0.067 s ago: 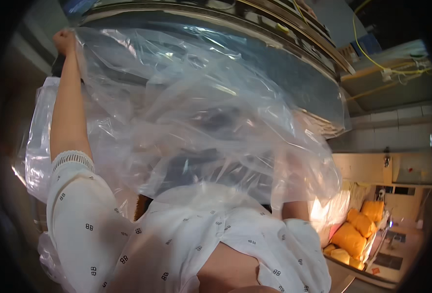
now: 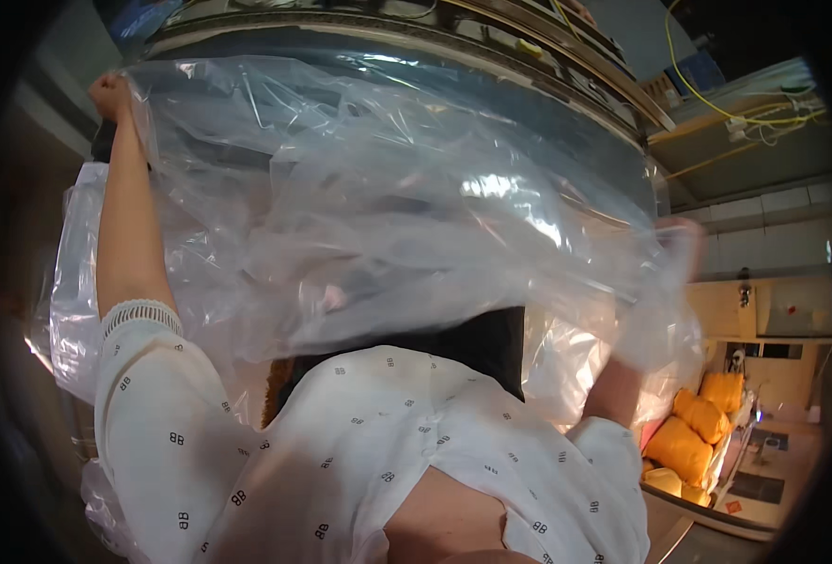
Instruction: Wrapping a large piece of foam or a mattress into a protective plastic bag.
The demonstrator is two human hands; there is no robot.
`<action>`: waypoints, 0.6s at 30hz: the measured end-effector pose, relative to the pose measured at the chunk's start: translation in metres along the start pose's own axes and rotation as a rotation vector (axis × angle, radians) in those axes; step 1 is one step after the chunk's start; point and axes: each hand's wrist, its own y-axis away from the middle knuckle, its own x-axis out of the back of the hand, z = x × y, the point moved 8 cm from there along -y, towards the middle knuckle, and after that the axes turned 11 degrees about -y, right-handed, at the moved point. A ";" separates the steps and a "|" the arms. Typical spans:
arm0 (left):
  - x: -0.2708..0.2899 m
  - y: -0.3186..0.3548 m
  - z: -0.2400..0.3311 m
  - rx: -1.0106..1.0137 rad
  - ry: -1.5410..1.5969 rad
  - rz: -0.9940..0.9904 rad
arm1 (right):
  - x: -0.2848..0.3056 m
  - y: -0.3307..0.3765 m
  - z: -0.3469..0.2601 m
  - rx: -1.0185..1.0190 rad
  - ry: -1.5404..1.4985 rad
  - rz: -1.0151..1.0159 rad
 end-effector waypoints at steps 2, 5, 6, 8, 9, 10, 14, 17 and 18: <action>-0.005 0.000 0.016 -0.009 0.063 0.055 | 0.176 0.031 -0.080 0.073 -0.022 0.111; -0.054 0.057 0.095 0.104 0.267 -0.050 | 0.464 0.217 -0.222 0.188 -0.011 0.369; -0.024 0.053 0.087 0.082 0.187 -0.005 | 0.448 0.184 -0.201 0.192 -0.034 0.380; 0.003 0.046 0.065 0.047 0.068 0.032 | 0.315 0.137 -0.133 0.216 -0.067 0.437; -0.008 0.036 0.046 0.036 0.049 0.023 | 0.219 0.129 -0.097 0.254 -0.074 0.493; -0.013 0.013 0.022 -0.026 0.039 0.027 | 0.138 0.113 -0.063 0.283 -0.093 0.534; -0.045 -0.011 -0.003 -0.059 -0.045 -0.133 | 0.081 0.099 -0.039 0.421 -0.133 0.727; -0.035 -0.019 0.008 -0.158 -0.098 -0.154 | 0.251 0.174 -0.108 0.493 -0.184 0.847; -0.036 -0.028 0.027 -0.250 -0.075 -0.154 | 0.333 0.197 -0.139 0.521 -0.211 0.889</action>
